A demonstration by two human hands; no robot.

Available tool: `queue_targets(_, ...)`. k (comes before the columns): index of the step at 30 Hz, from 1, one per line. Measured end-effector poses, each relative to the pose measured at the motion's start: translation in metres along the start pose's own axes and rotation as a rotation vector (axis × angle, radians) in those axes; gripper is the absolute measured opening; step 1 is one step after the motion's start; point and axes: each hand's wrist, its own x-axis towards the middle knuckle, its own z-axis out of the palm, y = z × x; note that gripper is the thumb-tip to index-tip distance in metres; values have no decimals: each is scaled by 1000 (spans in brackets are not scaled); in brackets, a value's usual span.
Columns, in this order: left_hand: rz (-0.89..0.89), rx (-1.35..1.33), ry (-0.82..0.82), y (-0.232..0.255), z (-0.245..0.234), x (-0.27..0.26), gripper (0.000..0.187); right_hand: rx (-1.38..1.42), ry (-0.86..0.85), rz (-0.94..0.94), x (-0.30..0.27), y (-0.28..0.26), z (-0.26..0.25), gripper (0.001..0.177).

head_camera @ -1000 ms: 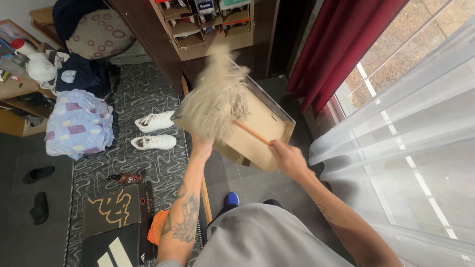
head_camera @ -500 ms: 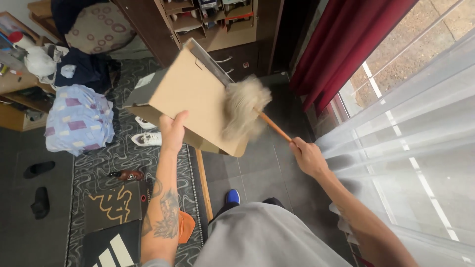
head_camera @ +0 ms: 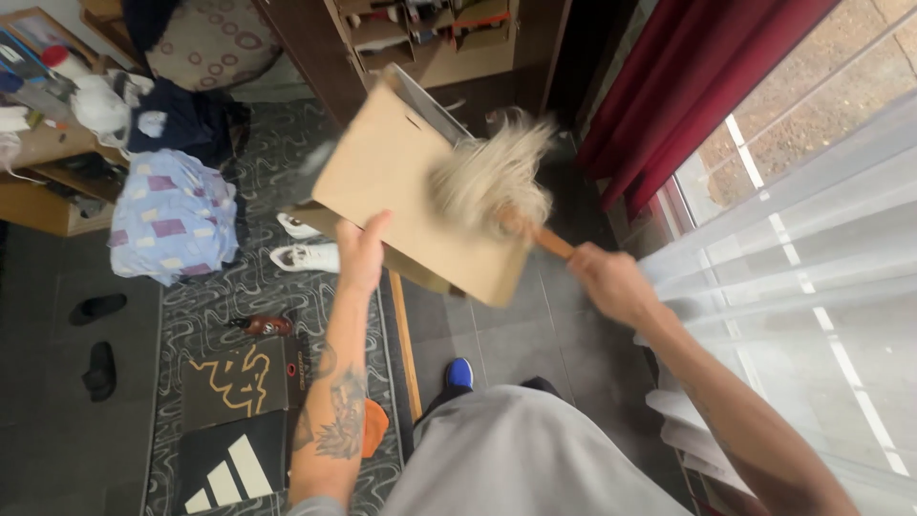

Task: The person is organizing their shoe collection by placing shoes into boxes, cleaning the boxes using a small mop and a cloth, and then storing the boxes in a closet.

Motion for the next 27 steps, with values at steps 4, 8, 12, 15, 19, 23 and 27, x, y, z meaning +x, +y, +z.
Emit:
queue_targets(4, -41, 7, -21, -10, 0, -10, 30, -38, -35, -114, 13, -33, -18, 21)
queue_targets(8, -198, 118, -162, -3, 1, -15, 47, 10, -65, -224, 8, -72, -32, 26)
queue_targets(12, -15, 61, -141, 27, 11, -20, 27, -25, 123, -136, 24, -62, -13, 20)
queue_targets(15, 121, 120, -116, 68, 12, -30, 42, 21, -1, -246, 13, -72, -9, 21)
queue_targets(19, 56, 79, -91, -42, -17, -20, 25, 10, 14, -137, -5, -56, 1, 20)
queue_targets(23, 76, 28, -21, 46, -23, -27, 32, -36, -68, 45, -12, -3, 13, 24)
queue_targets(27, 77, 54, -5, -18, -44, -4, 30, 4, -271, 23, -39, -16, -5, 24)
